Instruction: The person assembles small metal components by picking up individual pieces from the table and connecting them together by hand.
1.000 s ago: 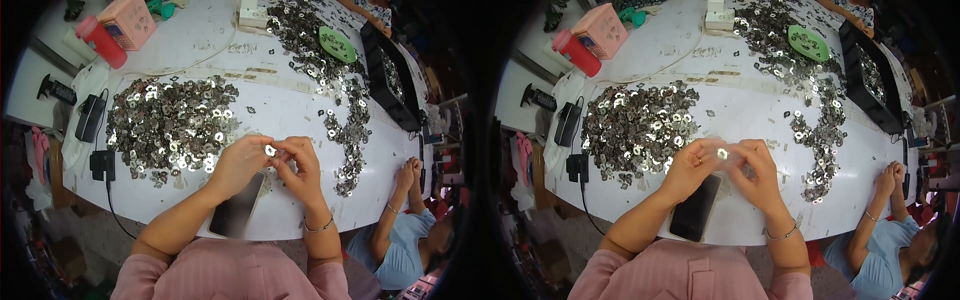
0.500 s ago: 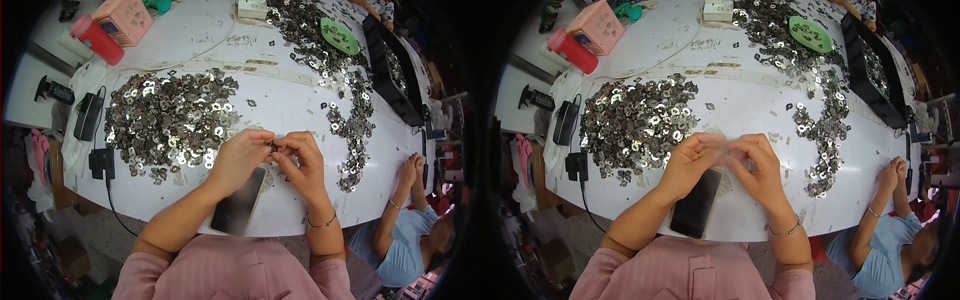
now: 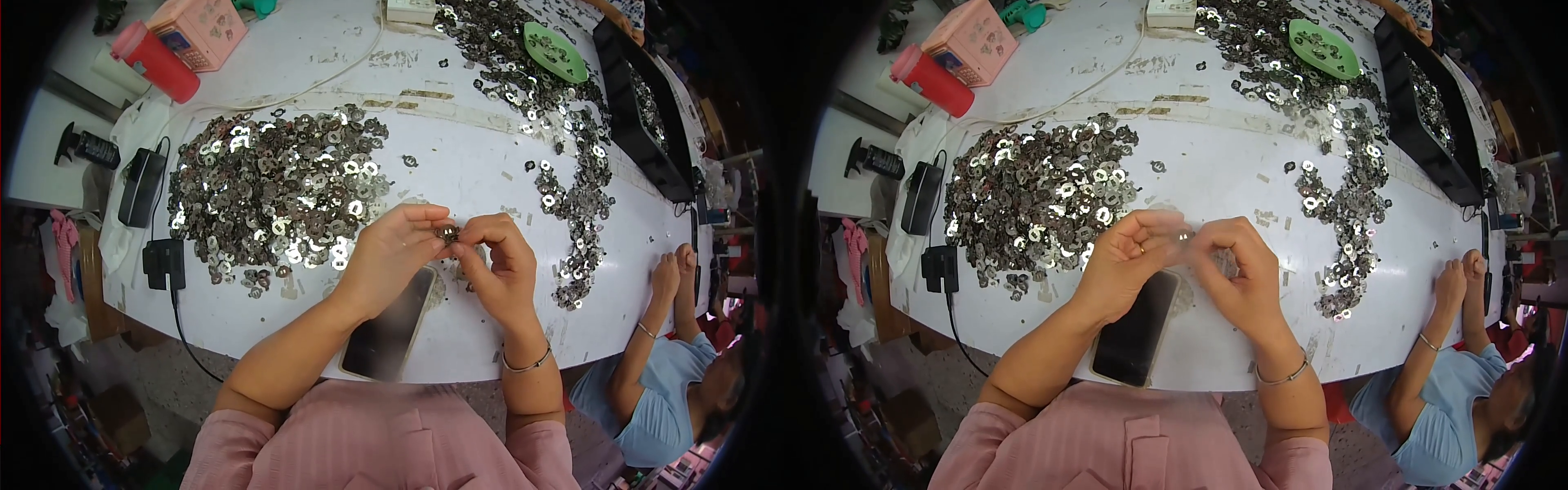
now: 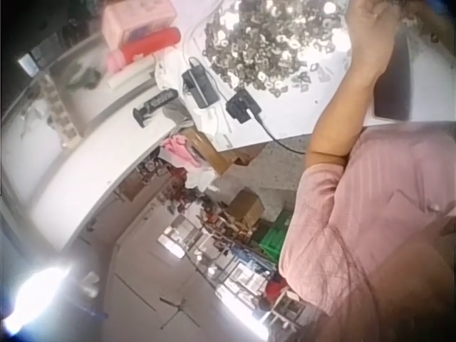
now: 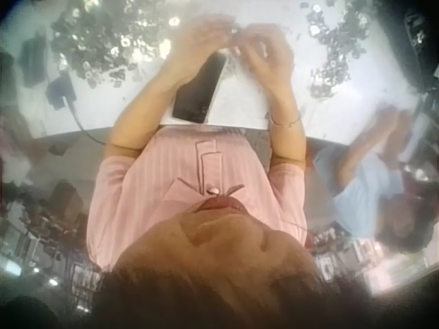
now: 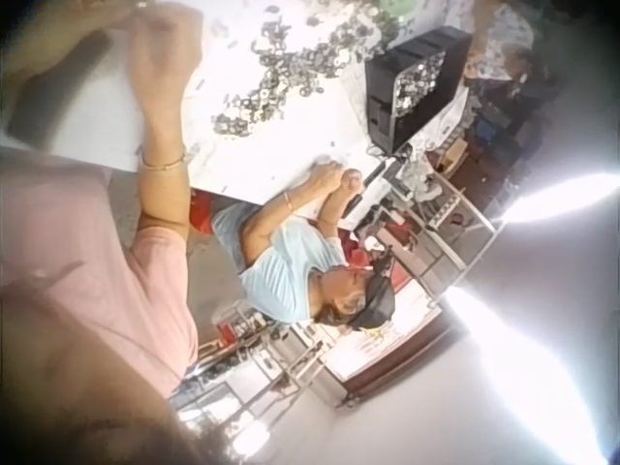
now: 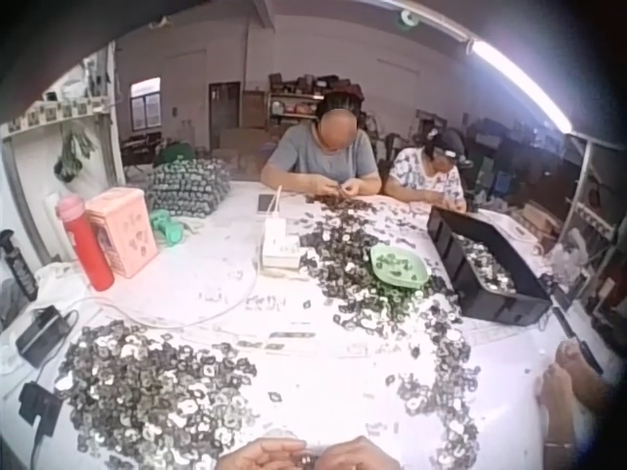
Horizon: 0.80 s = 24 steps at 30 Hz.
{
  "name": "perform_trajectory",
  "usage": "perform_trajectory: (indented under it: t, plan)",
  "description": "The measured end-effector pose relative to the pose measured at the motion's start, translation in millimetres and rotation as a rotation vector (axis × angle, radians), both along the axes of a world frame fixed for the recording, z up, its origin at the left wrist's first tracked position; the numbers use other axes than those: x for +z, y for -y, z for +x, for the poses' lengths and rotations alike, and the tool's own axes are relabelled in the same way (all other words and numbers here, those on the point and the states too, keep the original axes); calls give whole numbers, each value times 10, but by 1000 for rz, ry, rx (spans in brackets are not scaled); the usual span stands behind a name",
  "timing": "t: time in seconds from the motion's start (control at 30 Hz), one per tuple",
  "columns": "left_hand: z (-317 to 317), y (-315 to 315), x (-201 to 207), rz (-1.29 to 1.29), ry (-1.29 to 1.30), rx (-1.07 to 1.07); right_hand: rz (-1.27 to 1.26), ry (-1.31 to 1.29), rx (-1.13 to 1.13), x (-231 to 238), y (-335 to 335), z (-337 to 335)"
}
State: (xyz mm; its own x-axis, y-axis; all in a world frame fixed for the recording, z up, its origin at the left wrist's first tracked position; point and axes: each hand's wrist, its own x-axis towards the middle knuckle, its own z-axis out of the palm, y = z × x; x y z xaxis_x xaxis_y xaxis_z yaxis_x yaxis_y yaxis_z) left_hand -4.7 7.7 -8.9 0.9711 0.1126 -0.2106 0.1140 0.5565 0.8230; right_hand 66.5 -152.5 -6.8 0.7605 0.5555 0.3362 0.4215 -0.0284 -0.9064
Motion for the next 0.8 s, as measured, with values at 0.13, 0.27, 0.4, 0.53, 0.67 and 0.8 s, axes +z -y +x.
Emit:
perform_trajectory:
  t: [0.13, 0.27, 0.4, 0.53, 0.67, 0.8]
  plan:
    - [10, 1, 13, -13, -31, 20, 188, -363, -33, -29, 6, -6]
    - [11, 1, 53, -54, -66, 34, 252, -519, -3, 20, 25, 14]
    - [13, 4, 52, -118, -41, 38, 255, -608, 12, 10, 33, 25]
    - [6, -41, 4, -198, -34, -6, 264, -662, 18, -4, 40, 38]
    - [6, -55, 34, -261, -38, -20, 247, -681, 10, -3, 35, 52]
    - [-2, -27, 15, -194, 7, -12, 298, -737, 5, -6, 34, 56]
